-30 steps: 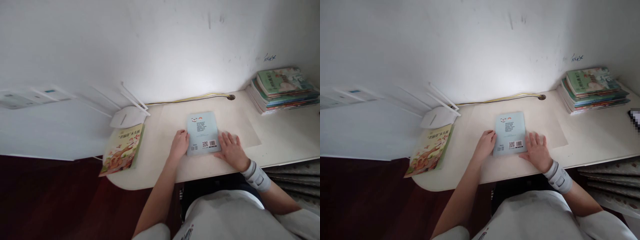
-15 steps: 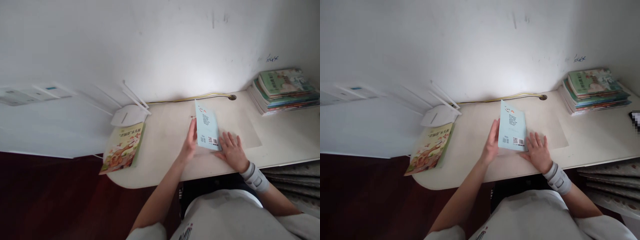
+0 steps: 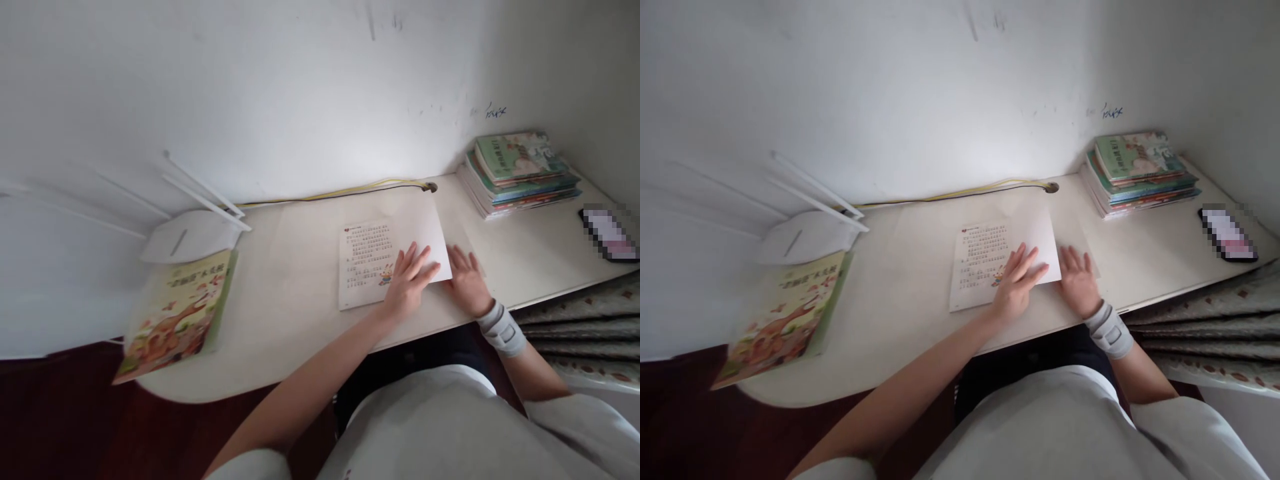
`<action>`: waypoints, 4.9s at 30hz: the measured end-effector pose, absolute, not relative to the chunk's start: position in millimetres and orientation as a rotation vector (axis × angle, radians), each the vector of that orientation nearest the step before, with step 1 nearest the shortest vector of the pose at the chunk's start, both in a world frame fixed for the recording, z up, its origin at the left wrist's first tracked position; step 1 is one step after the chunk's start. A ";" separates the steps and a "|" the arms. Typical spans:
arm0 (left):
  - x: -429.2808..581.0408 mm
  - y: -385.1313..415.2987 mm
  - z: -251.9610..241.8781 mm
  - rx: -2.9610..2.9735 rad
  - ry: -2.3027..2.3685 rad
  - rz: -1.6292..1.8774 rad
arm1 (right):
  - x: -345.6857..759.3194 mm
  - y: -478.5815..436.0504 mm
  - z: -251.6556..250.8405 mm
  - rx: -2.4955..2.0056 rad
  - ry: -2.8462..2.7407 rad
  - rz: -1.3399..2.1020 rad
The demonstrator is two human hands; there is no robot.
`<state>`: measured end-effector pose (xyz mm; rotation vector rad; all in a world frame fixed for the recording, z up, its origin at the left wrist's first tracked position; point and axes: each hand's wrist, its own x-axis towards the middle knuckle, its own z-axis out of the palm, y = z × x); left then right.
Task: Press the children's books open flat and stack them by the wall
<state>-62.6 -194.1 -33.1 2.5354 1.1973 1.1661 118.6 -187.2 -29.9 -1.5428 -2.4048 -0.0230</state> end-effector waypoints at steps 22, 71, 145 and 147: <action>-24.2 -199.5 -25.0 2.770 1.415 0.537 | 149.0 -177.6 -45.4 -1.661 -2.216 -0.042; -33.5 -29.0 33.5 2.356 1.777 -0.072 | 137.6 -183.1 -40.2 -1.749 -2.253 -0.292; -173.0 -237.0 -22.3 2.101 2.258 0.376 | 38.2 -191.3 -12.0 -1.319 -2.798 -0.021; -173.9 -236.3 -19.6 2.089 2.240 0.414 | 45.1 -187.9 -11.3 -1.235 -2.826 -0.013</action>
